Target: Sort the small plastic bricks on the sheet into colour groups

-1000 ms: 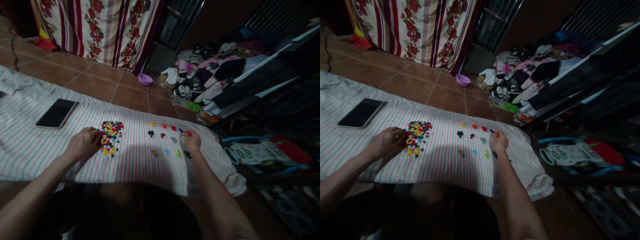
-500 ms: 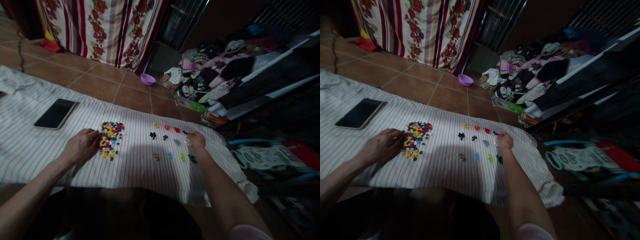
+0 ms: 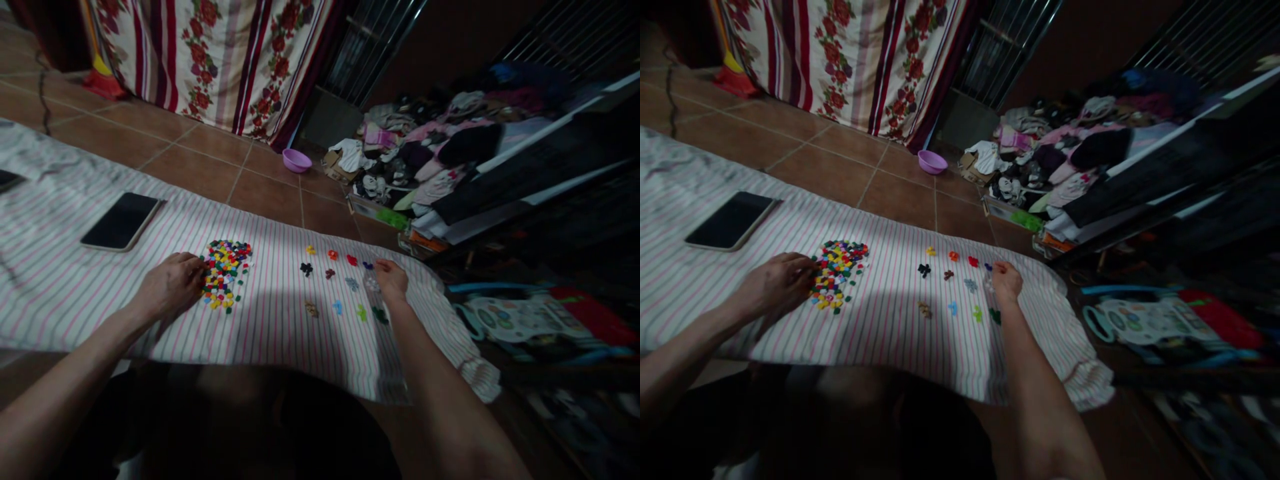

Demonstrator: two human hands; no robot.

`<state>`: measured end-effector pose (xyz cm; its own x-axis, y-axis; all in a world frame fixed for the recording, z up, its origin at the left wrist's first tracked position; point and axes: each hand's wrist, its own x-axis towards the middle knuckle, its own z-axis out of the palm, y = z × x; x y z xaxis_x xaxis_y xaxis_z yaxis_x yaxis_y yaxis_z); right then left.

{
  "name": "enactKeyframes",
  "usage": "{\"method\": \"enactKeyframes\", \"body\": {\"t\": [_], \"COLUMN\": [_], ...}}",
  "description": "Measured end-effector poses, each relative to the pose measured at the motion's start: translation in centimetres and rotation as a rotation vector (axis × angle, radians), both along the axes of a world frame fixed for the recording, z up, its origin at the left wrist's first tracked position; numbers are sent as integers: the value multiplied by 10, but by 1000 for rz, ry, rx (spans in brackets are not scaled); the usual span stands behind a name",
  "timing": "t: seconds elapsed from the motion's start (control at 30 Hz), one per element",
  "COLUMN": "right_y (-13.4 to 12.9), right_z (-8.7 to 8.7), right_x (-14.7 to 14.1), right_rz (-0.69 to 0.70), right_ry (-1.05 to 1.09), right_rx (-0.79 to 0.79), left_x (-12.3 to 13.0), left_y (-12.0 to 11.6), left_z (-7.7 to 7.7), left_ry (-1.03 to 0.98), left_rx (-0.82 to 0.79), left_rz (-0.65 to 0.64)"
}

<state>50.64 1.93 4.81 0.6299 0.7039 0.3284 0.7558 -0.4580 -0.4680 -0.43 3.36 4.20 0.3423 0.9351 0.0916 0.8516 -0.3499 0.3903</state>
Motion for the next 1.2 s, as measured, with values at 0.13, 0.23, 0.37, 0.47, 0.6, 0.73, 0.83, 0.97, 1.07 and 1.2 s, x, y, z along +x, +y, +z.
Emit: {"method": "enactKeyframes", "body": {"t": [0.13,0.23,0.37,0.47,0.6,0.73,0.83,0.97,1.07,1.2], "right_y": [-2,-9,-22,-29,-28,-23,-21,-19,-18,-19], "right_z": [5,6,-1,-11,-20,-23,-25,-29,-30,-27], "right_x": [-63,-126,-198,-234,-265,-285,-294,-299,-300,-299], "right_rz": [139,308,490,588,686,793,900,970,973,993], "right_ry": [189,285,377,381,287,235,228,202,182,174], "right_rx": [164,206,190,135,158,129,79,21,-1,10], "left_x": [1,0,-2,-5,-7,-6,-5,-3,-3,-4], "left_y": [1,2,5,7,9,9,9,8,7,7], "left_z": [0,0,-2,-5,-11,-15,-14,-10,-7,-6], "left_ry": [-5,-12,-26,-38,-70,-88,-100,-105,-99,-91], "left_rx": [-2,-12,-6,-3,36,50,48,45,24,7], "left_rz": [2,2,-24,-41,-44,-39,-36,-37,-43,-43]}}
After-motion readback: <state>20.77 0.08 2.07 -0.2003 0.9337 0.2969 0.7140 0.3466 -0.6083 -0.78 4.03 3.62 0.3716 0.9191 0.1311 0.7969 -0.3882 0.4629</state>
